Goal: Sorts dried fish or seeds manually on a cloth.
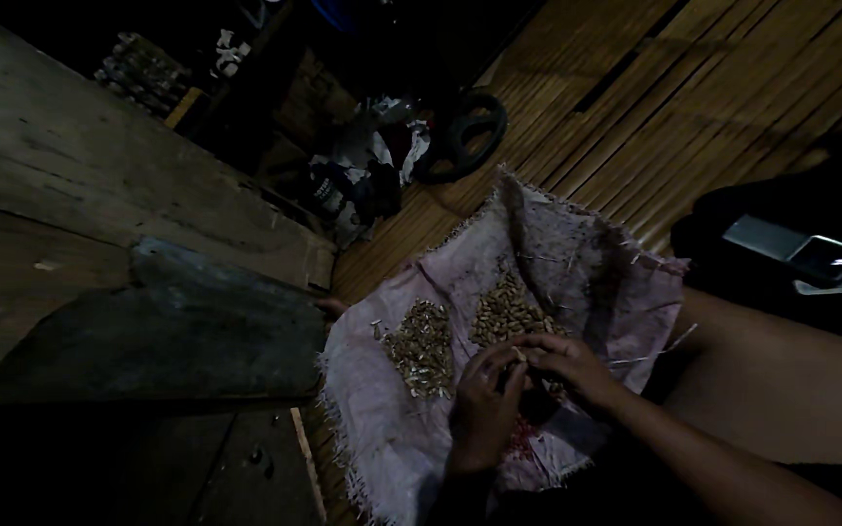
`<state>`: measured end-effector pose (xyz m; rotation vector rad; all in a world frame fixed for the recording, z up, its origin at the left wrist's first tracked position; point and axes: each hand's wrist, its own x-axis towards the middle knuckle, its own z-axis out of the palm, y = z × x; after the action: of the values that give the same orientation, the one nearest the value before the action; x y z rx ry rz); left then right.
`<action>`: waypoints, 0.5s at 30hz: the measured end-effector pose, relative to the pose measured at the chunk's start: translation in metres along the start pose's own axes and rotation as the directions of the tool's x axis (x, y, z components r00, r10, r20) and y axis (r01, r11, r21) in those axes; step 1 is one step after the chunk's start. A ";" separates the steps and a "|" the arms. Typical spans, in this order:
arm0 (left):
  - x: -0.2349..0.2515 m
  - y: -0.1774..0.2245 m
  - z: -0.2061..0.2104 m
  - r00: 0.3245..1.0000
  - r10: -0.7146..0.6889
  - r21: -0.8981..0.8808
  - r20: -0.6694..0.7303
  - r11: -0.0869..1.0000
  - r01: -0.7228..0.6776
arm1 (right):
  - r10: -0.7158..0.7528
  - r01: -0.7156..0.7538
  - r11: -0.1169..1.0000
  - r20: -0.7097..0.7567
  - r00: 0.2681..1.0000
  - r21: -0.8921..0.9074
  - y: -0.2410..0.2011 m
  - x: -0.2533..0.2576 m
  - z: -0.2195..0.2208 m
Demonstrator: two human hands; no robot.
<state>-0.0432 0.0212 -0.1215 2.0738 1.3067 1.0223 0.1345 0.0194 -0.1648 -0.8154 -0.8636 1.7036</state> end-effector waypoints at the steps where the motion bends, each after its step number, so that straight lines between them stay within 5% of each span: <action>1: 0.000 -0.001 0.000 1.000 0.007 0.012 0.004 1.000 -0.007 | -0.010 0.010 1.000 -0.009 1.000 -0.007 0.000 0.000 0.000; 9: -0.002 -0.005 0.004 0.999 0.053 0.023 0.013 0.998 -0.053 | 0.024 -0.026 0.999 -0.074 0.997 -0.033 -0.003 -0.001 0.001; 15: -0.007 -0.006 0.010 1.000 -0.020 -0.104 -0.008 0.994 0.019 | -0.044 0.020 0.946 -0.068 0.997 -0.324 -0.006 -0.008 0.005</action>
<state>-0.0405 0.0172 -0.1341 1.9781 1.2488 1.0696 0.1350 0.0123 -0.1566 -1.0713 -1.1157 1.5125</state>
